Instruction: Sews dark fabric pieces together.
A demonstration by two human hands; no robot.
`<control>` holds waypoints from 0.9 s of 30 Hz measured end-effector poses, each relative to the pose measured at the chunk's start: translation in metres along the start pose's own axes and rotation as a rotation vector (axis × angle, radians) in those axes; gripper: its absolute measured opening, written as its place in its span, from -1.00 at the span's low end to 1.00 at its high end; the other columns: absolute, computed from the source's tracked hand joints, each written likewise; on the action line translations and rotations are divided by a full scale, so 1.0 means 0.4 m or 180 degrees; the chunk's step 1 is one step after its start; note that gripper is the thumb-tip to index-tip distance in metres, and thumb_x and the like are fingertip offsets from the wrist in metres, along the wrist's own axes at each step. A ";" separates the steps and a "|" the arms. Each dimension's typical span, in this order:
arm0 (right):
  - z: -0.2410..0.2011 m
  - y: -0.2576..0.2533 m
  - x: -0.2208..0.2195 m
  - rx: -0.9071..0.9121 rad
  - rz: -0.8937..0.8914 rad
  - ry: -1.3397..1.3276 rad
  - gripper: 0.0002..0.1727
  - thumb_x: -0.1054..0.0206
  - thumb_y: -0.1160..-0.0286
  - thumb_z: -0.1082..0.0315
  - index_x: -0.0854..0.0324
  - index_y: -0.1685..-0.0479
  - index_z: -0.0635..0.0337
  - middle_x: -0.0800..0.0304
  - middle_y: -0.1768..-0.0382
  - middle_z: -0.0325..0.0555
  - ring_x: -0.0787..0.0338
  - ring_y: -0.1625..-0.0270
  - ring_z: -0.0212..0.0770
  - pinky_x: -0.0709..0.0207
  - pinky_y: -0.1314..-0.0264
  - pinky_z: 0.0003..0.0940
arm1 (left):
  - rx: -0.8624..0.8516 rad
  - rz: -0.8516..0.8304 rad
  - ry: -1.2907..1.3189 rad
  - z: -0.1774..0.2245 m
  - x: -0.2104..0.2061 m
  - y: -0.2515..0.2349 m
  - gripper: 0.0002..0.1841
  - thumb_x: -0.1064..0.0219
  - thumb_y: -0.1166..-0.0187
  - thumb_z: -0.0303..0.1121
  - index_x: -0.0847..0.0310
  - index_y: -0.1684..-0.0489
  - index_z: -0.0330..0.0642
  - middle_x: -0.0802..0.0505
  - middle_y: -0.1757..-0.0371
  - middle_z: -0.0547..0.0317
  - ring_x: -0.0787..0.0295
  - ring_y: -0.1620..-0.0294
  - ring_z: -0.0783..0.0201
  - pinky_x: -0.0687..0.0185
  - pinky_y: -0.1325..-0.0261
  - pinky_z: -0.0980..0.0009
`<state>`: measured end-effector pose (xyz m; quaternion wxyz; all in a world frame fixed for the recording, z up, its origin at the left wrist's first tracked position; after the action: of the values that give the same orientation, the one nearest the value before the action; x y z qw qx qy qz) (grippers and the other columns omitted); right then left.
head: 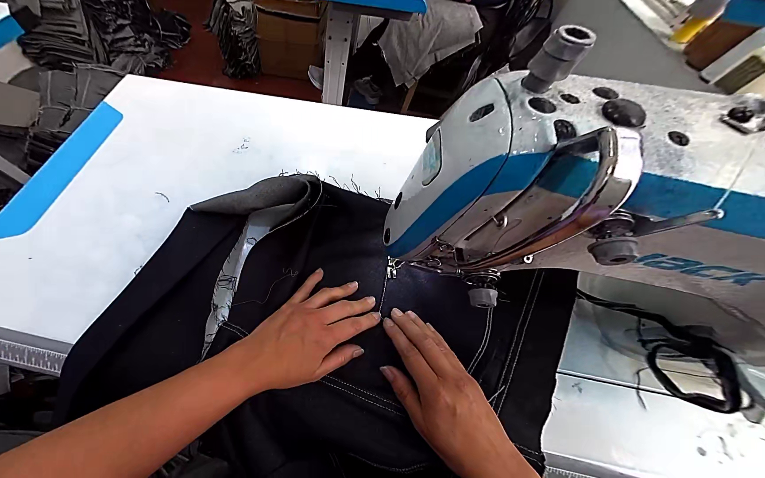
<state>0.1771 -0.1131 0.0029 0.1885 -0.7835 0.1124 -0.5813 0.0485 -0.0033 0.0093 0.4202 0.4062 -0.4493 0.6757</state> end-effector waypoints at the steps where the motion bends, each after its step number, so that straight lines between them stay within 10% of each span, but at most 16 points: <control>1: 0.000 -0.001 0.000 -0.0008 -0.0002 -0.0010 -0.44 -0.06 -0.79 0.00 -0.65 -0.49 0.18 -0.65 -0.56 -0.07 -0.56 -0.66 -0.07 -0.39 -0.72 -0.17 | -0.0007 -0.0020 0.0012 -0.001 0.000 0.000 -0.52 -0.03 -0.78 0.01 -0.61 -0.56 0.13 -0.63 -0.64 0.31 -0.31 -0.79 0.10 0.04 -0.79 -0.28; 27: 0.100 -0.102 0.005 0.0156 0.0027 -0.0101 -0.52 -0.11 -0.72 0.08 -0.68 -0.43 0.10 -0.70 -0.49 -0.10 -0.64 -0.57 -0.17 -0.49 -0.58 -0.31 | 0.0056 0.0053 -0.0210 -0.058 0.000 -0.092 -0.51 -0.01 -0.78 -0.05 -0.63 -0.54 0.03 -0.68 -0.59 0.24 -0.38 -0.74 -0.01 -0.01 -0.70 -0.40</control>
<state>0.2140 -0.0704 0.0120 0.2118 -0.7873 0.0984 -0.5706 0.0789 0.0275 0.0129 0.3959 0.4282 -0.4604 0.6693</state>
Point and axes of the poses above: each hand's wrist, its own y-axis away from the middle knuckle, its own x-axis out of the back of the hand, z = x × y, the point moved 7 cm from there along -y, towards the middle knuckle
